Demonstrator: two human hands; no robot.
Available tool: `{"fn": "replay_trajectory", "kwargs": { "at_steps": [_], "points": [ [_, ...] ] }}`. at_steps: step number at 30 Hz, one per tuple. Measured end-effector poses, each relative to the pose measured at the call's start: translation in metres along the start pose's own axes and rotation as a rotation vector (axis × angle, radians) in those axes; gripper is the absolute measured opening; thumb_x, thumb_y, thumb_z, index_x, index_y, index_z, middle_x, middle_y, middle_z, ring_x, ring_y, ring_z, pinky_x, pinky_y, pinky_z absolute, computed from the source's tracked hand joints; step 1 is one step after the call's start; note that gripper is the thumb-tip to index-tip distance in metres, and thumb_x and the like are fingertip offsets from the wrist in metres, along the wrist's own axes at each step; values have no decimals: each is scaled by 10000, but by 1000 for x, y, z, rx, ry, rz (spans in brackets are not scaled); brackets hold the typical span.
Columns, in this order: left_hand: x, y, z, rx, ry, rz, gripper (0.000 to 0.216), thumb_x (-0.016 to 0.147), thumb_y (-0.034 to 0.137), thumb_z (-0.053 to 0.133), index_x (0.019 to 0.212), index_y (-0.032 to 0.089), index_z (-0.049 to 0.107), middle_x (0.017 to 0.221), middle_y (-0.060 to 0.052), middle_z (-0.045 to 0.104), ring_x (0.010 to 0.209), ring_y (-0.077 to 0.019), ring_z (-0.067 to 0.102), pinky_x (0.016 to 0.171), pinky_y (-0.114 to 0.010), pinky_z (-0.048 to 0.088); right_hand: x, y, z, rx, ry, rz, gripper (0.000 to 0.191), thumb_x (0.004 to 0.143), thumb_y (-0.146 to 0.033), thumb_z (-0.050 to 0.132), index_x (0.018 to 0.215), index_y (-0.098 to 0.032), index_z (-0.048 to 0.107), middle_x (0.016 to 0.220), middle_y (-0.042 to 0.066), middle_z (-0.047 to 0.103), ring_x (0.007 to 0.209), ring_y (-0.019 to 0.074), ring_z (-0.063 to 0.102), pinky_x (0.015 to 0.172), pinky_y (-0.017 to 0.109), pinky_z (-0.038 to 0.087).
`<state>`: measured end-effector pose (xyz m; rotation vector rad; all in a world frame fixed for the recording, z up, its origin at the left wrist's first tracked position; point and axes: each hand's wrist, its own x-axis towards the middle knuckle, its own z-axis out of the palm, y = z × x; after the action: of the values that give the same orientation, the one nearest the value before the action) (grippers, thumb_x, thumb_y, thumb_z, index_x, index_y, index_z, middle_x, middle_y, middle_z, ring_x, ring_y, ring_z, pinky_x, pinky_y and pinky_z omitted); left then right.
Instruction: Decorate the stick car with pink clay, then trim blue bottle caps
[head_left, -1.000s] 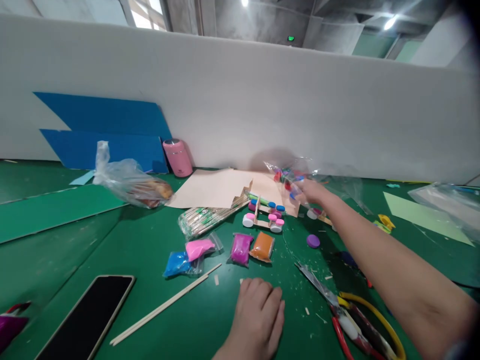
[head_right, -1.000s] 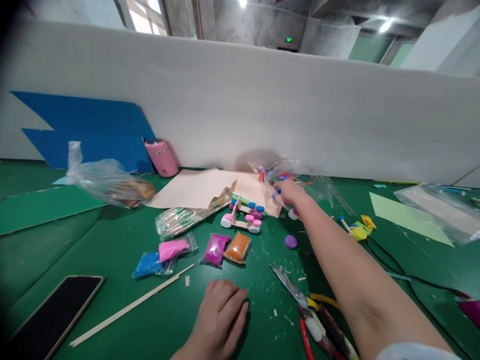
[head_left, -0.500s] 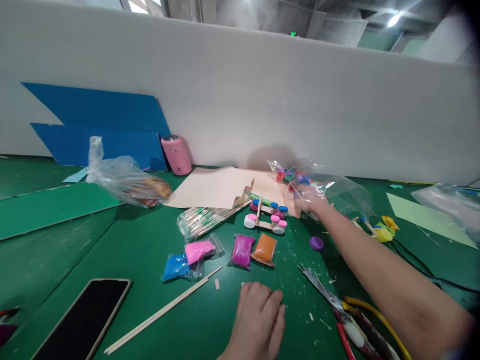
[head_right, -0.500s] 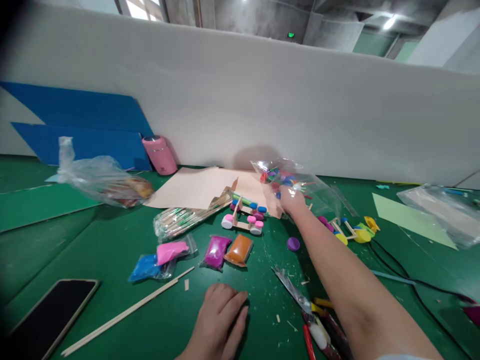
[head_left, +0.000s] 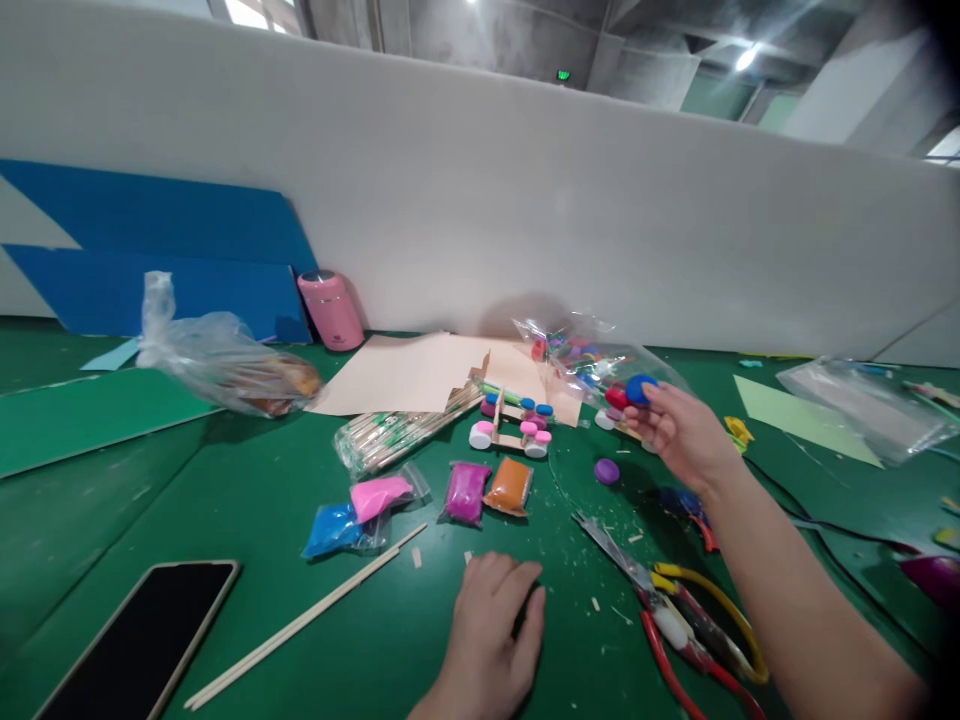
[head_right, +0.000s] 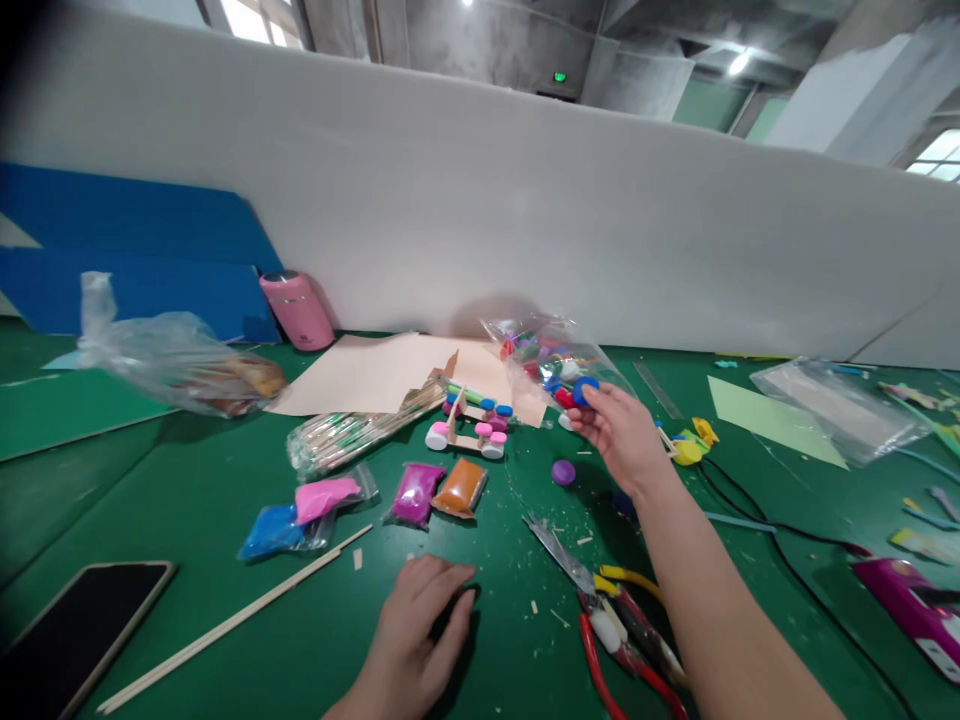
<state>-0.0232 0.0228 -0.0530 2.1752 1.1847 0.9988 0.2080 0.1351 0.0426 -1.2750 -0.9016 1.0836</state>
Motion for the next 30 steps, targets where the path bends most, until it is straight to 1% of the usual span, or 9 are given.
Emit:
{"fn": "replay_trajectory", "kwargs": {
  "at_steps": [5, 10, 12, 14, 17, 20, 24, 27, 30],
  "points": [
    [1, 4, -5, -272, -12, -125, 177, 777, 194, 474, 906, 132, 578, 717, -64, 559, 692, -173, 528, 643, -308, 419, -63, 4, 0, 302, -34, 149, 214, 623, -343, 683, 756, -201, 592, 608, -38, 608, 576, 80, 585, 572, 174, 502],
    [7, 8, -13, -855, -33, -489, 240, 779, 297, 496, 970, 167, 560, 774, -39, 563, 652, -146, 546, 633, -291, 427, -110, 32, 26, 389, -200, 321, 201, 706, -341, 631, 820, -179, 603, 625, -4, 620, 574, 87, 570, 561, 189, 480],
    [9, 9, -15, -1087, -39, -574, 298, 786, 325, 488, 1040, 172, 519, 788, -36, 569, 616, -133, 548, 621, -289, 421, -125, 45, 39, 393, -276, 369, 203, 735, -315, 610, 879, -172, 592, 643, 7, 622, 591, 90, 569, 576, 196, 469],
    [10, 9, -16, -1223, -40, -613, 321, 787, 324, 498, 1071, 174, 499, 774, -28, 575, 627, -127, 551, 638, -283, 416, -135, 55, 49, 386, -342, 397, 198, 765, -299, 579, 913, -166, 576, 649, 9, 612, 609, 88, 563, 599, 203, 454],
    [11, 10, -16, -1264, -52, -623, 244, 770, 266, 545, 991, 162, 545, 741, -17, 587, 667, -114, 542, 669, -258, 412, -142, 64, 58, 349, -394, 407, 205, 784, -303, 554, 923, -153, 560, 665, 12, 590, 621, 91, 551, 592, 207, 430],
    [11, 10, -15, -1245, -60, -613, 186, 762, 234, 555, 927, 149, 563, 731, -19, 599, 637, -104, 540, 653, -250, 422, -139, 65, 56, 273, -386, 368, 207, 784, -314, 551, 918, -157, 547, 722, 17, 579, 646, 99, 540, 575, 204, 409],
    [14, 10, -16, -1105, 55, -679, 288, 687, 243, 626, 951, 160, 545, 765, -17, 613, 626, -112, 568, 643, -253, 450, -135, 64, 43, 131, -309, 268, 205, 760, -296, 585, 931, -194, 536, 796, -4, 545, 701, 104, 506, 605, 202, 394],
    [17, 11, -19, -966, 172, -706, 361, 641, 252, 657, 969, 171, 530, 820, -22, 624, 671, -122, 586, 676, -254, 462, -142, 69, 37, -246, -293, 120, 236, 734, -231, 600, 960, -212, 536, 792, -6, 541, 698, 121, 489, 632, 225, 397],
    [19, 11, -21, -925, 244, -696, 355, 671, 282, 624, 993, 178, 515, 816, -17, 626, 666, -122, 589, 676, -259, 468, -156, 79, 40, -720, -423, -163, 316, 720, -181, 566, 1031, -227, 531, 944, 34, 555, 846, 180, 501, 763, 299, 401]
  ]
}}
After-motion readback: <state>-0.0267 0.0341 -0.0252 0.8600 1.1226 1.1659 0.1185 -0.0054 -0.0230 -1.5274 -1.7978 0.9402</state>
